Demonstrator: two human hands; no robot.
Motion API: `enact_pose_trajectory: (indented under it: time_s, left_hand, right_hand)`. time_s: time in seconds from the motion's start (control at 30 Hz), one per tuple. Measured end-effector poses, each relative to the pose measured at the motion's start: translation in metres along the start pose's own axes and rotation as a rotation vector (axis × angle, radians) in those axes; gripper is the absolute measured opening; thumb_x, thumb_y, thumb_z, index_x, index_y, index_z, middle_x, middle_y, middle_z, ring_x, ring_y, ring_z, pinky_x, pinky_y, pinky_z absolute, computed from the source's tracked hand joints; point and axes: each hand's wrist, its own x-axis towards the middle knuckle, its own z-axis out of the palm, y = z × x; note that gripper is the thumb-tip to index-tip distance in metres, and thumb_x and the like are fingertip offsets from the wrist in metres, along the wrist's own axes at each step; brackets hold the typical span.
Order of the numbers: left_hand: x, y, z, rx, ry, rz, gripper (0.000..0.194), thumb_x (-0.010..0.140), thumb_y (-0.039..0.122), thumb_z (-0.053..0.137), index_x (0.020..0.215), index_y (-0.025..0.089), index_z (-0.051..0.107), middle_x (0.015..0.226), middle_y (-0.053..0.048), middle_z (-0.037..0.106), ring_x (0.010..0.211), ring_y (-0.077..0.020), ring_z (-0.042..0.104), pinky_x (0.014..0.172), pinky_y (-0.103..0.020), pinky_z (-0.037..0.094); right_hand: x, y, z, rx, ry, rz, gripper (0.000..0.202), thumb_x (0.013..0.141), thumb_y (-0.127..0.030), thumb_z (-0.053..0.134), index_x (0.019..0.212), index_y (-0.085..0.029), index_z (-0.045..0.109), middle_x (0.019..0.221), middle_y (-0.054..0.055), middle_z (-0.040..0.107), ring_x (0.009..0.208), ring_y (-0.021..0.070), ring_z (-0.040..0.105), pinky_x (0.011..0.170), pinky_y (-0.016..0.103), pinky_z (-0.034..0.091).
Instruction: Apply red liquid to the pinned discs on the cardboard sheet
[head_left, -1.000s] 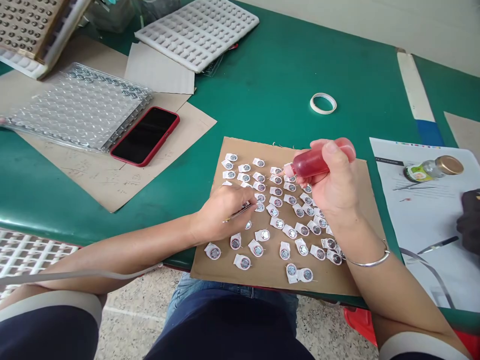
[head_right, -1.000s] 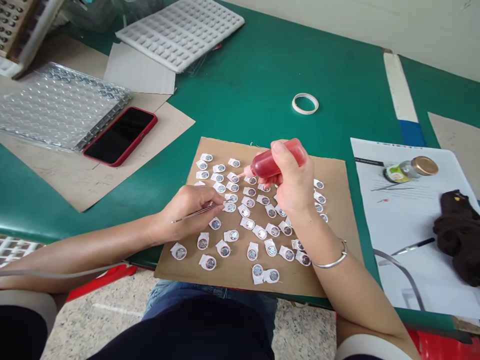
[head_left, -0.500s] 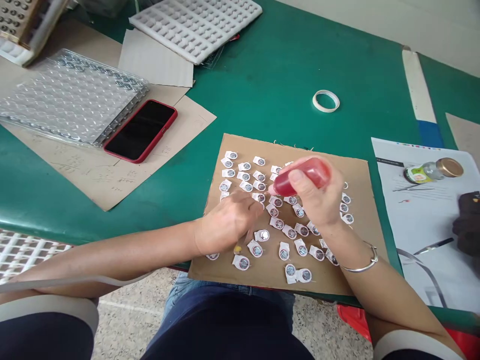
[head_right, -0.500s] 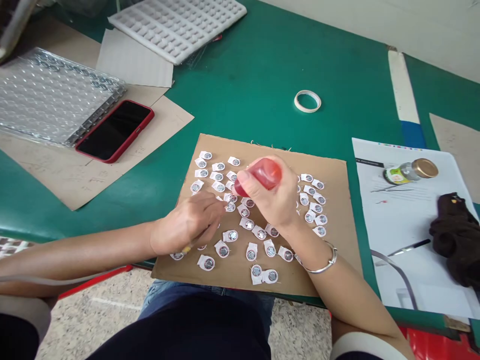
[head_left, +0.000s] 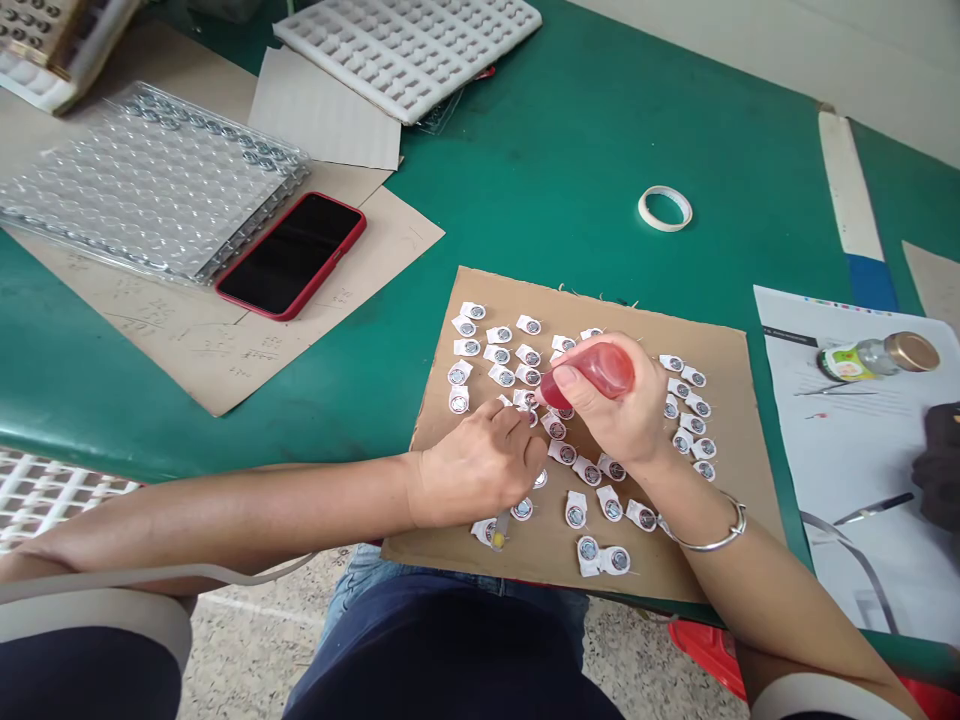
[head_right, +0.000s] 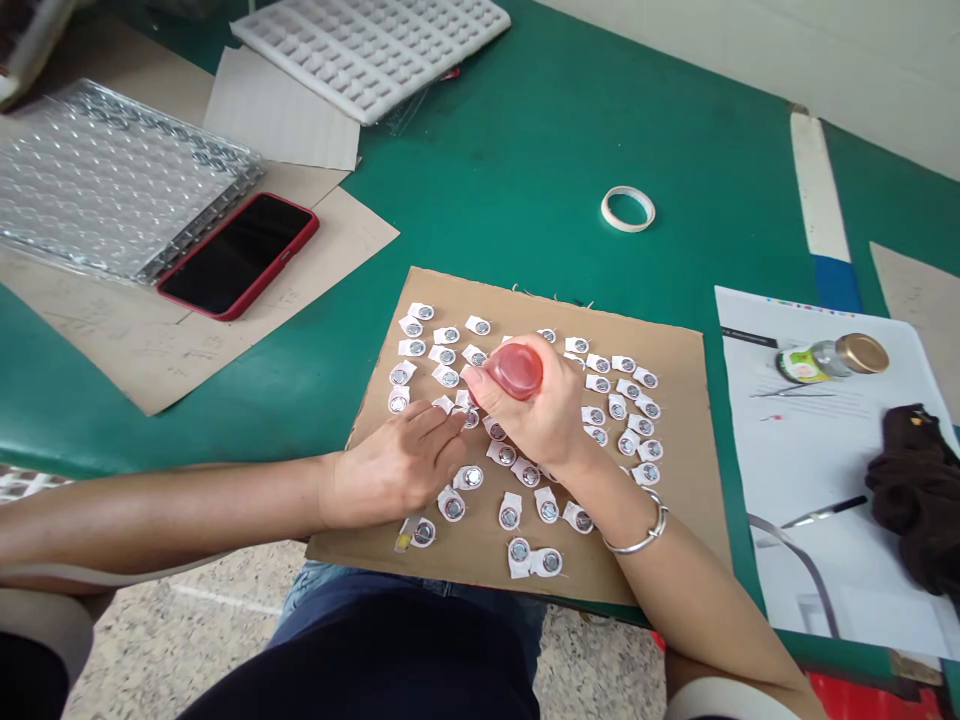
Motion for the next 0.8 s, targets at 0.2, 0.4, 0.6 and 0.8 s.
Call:
enact_pose_trajectory:
  time_s: [0.2,0.4,0.6,0.8]
  left_hand:
    - [-0.0008,0.0010,0.0013,0.000,-0.005,0.001,0.025,0.082,0.002,0.037,0.064,0.014,0.049,0.061,-0.007,0.054,0.058,-0.0171,0.047,0.052,-0.032,0.034]
    - [0.0003,0.0002,-0.0005,-0.016,0.003,0.001,0.025,0.082,0.001,0.039,0.063,0.014,0.049,0.060,-0.007,0.053,0.057,-0.0170,0.047,0.051,-0.031,0.034]
    - [0.0005,0.0004,0.0002,0.003,0.000,0.003,0.022,0.080,0.002,0.041,0.063,0.014,0.049,0.060,-0.007,0.053,0.057,-0.0178,0.048,0.050,-0.031,0.034]
    - [0.0000,0.0000,0.0004,0.007,-0.011,0.009,0.023,0.081,0.003,0.040,0.064,0.014,0.049,0.062,-0.007,0.054,0.057,-0.0184,0.049,0.050,-0.032,0.035]
  right_hand:
    - [0.0007,-0.0006,-0.0003,-0.020,-0.001,-0.026,0.023,0.071,-0.042,0.068,0.079,-0.023,0.058,0.073,0.000,0.068,0.067,0.0153,0.063,0.064,0.032,0.052]
    - [0.0010,-0.0004,-0.0004,-0.029,-0.003,-0.029,0.023,0.071,-0.042,0.068,0.078,-0.023,0.059,0.073,0.001,0.068,0.066,0.0152,0.063,0.063,0.031,0.051]
    - [0.0010,0.0017,0.0001,-0.023,0.024,-0.008,0.024,0.071,-0.043,0.068,0.078,-0.023,0.058,0.073,0.001,0.068,0.068,0.0162,0.063,0.066,0.033,0.052]
    - [0.0001,0.0015,0.0002,-0.023,0.028,-0.007,0.023,0.070,-0.042,0.069,0.078,-0.022,0.059,0.074,0.003,0.069,0.069,0.0171,0.064,0.067,0.034,0.052]
